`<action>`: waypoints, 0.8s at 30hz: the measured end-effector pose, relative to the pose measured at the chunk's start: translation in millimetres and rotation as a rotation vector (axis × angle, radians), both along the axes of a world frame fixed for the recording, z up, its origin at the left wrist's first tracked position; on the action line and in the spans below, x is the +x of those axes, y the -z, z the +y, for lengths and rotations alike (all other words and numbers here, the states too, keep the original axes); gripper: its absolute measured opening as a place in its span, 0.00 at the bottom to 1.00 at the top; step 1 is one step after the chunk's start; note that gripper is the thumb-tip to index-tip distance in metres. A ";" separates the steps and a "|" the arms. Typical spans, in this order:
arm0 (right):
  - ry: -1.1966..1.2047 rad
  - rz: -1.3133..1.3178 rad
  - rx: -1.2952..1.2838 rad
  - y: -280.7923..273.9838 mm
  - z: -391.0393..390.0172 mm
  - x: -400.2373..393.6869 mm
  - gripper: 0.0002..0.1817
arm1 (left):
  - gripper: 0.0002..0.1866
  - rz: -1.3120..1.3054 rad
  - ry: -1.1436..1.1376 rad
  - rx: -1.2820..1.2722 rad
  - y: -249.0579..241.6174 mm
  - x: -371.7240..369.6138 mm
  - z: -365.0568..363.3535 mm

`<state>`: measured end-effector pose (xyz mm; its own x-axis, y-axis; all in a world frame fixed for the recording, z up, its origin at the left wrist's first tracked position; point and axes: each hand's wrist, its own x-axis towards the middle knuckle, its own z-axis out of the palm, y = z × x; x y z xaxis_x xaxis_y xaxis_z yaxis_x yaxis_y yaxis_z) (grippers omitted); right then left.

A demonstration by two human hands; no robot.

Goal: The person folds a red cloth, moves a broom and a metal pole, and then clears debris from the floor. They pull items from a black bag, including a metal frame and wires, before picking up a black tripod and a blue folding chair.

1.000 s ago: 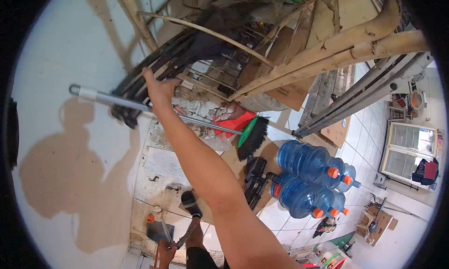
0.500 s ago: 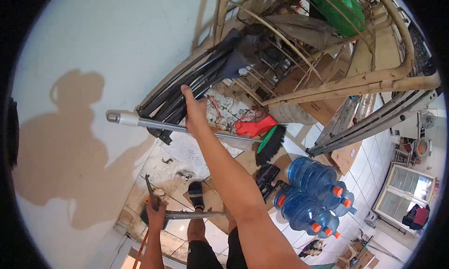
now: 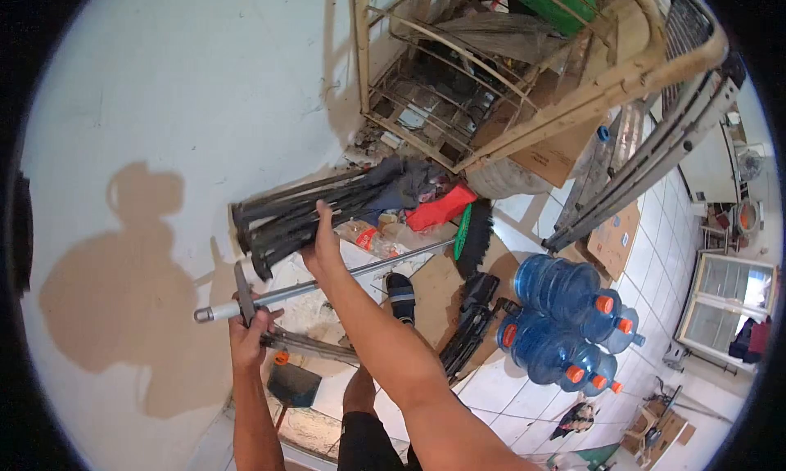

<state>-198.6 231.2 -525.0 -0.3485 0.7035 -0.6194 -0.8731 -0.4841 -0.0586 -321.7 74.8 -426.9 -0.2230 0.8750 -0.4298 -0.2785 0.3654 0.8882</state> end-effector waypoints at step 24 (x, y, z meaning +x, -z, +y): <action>-0.268 -0.420 -0.475 -79.9 -442.8 347.6 0.40 | 0.18 0.368 0.117 0.104 -67.1 14.8 180.7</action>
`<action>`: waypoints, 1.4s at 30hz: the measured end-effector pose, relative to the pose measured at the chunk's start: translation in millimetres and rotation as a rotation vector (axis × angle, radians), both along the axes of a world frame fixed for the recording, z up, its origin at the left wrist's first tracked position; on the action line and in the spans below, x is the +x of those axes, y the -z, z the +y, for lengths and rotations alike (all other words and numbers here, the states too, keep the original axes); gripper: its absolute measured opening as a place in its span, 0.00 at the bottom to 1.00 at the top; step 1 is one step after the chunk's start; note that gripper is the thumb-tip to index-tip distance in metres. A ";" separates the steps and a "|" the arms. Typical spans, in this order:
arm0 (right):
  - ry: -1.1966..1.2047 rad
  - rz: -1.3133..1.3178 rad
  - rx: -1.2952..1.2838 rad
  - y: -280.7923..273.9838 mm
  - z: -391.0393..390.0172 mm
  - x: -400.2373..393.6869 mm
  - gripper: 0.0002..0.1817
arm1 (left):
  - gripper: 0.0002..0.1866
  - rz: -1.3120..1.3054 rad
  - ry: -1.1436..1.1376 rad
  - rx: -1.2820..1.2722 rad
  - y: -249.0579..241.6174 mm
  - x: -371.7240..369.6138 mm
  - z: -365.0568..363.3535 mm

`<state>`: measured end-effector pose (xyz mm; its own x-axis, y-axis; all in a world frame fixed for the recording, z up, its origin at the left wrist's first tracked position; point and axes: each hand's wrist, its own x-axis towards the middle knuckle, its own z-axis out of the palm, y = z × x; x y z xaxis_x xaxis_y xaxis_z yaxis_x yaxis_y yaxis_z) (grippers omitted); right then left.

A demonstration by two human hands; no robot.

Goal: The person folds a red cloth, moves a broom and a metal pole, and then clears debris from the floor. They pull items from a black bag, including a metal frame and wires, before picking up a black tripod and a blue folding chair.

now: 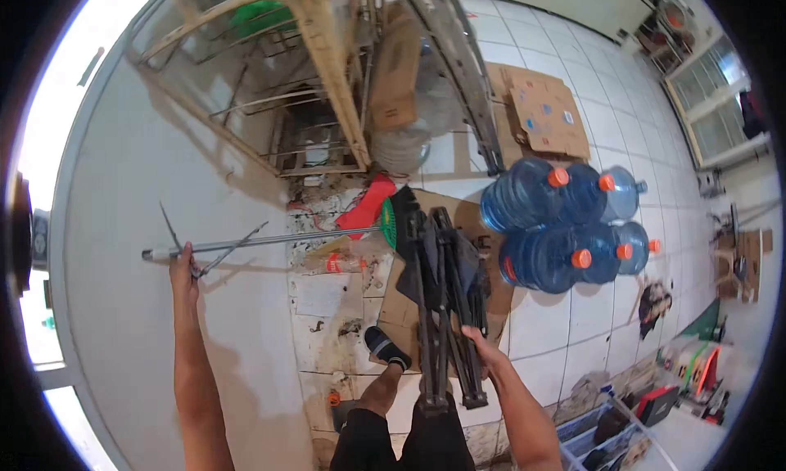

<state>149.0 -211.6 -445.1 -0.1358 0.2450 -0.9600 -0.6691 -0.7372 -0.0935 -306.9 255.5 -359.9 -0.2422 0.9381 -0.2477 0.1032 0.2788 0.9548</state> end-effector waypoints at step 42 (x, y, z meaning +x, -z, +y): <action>-0.572 -1.161 0.200 314.3 -79.8 78.3 0.50 | 0.31 -0.586 0.377 -0.923 331.1 202.2 -490.4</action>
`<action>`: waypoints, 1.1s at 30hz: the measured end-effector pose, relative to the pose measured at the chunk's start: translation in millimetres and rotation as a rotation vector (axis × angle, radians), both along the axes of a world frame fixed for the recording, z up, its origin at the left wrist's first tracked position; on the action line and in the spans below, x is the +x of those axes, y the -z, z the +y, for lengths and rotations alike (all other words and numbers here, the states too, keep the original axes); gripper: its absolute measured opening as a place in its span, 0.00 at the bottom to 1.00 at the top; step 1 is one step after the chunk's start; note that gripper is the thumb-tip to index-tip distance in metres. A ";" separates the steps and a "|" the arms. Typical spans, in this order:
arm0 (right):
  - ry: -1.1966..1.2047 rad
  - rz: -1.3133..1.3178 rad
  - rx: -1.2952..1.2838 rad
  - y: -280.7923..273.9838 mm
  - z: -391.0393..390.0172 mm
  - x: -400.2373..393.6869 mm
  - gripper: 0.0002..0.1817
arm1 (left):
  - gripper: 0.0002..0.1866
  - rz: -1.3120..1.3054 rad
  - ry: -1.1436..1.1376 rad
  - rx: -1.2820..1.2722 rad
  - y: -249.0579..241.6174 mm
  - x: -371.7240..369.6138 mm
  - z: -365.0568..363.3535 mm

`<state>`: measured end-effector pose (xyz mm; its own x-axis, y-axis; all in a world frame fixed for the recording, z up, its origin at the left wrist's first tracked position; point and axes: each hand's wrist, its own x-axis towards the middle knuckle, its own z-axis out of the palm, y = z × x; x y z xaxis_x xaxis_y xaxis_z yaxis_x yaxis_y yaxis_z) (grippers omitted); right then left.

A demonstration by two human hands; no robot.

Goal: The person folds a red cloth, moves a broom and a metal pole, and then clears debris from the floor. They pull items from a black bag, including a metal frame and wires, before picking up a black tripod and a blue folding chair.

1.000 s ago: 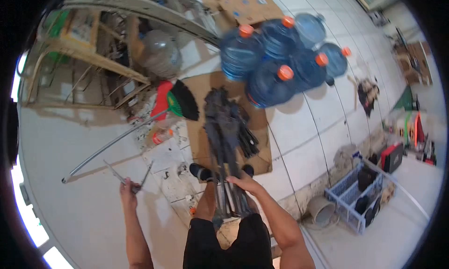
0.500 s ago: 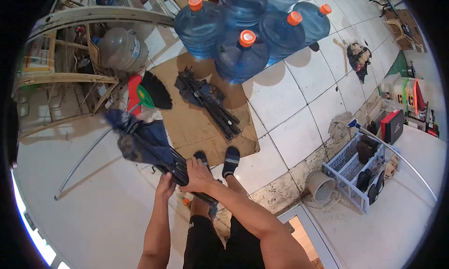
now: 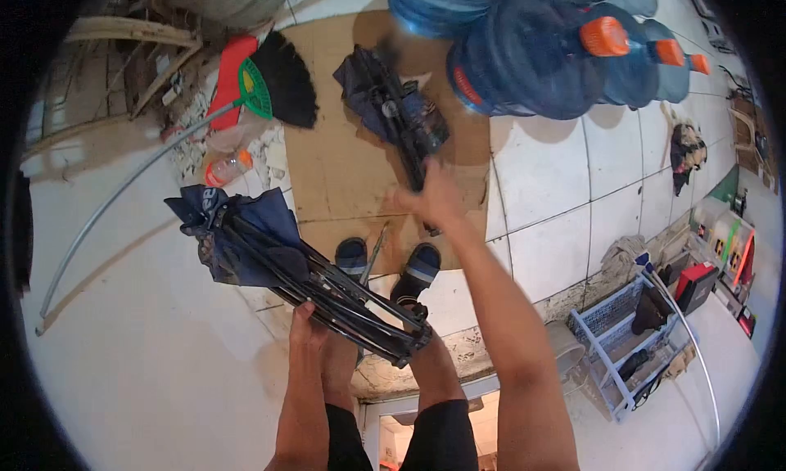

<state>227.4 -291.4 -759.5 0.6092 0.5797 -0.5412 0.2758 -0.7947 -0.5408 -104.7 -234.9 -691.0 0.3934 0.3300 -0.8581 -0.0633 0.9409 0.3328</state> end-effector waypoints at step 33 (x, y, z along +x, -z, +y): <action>-0.349 -0.851 -0.036 143.4 99.3 34.8 0.19 | 0.26 -0.003 -0.195 0.039 21.5 28.4 6.9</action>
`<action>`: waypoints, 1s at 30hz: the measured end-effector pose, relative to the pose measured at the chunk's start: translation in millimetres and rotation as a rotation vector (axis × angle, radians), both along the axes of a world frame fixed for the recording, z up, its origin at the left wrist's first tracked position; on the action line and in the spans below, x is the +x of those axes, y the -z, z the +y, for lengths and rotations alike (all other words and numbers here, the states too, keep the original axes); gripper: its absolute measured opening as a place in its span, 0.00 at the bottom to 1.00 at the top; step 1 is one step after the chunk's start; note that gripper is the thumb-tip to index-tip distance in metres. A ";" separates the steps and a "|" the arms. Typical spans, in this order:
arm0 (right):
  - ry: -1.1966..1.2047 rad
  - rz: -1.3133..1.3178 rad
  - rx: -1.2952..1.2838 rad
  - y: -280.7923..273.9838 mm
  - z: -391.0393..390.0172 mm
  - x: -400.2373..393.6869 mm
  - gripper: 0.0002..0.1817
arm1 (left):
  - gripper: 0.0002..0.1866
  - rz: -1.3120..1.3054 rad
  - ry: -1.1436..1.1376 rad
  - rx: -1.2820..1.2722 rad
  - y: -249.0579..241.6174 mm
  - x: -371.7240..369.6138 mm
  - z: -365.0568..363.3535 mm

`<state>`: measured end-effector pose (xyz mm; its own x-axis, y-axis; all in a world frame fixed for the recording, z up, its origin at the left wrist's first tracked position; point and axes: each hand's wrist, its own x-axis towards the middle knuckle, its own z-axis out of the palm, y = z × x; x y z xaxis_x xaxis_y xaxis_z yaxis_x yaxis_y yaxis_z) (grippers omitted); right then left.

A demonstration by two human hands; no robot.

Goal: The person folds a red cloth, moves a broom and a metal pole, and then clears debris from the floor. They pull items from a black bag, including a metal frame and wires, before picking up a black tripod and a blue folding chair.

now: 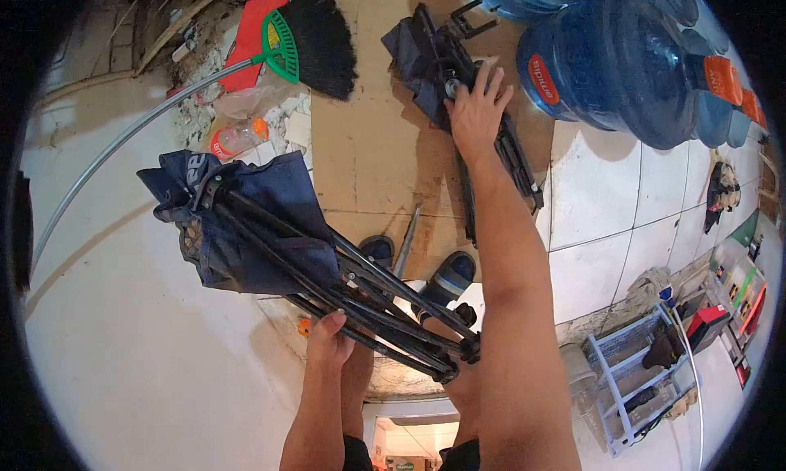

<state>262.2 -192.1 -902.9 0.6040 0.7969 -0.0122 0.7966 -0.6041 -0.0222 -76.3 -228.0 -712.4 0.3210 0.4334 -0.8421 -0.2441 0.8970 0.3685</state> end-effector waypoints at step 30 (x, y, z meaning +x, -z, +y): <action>0.589 0.451 -0.215 -7.7 -11.1 23.6 0.42 | 0.29 0.091 0.060 0.047 1.3 34.2 7.3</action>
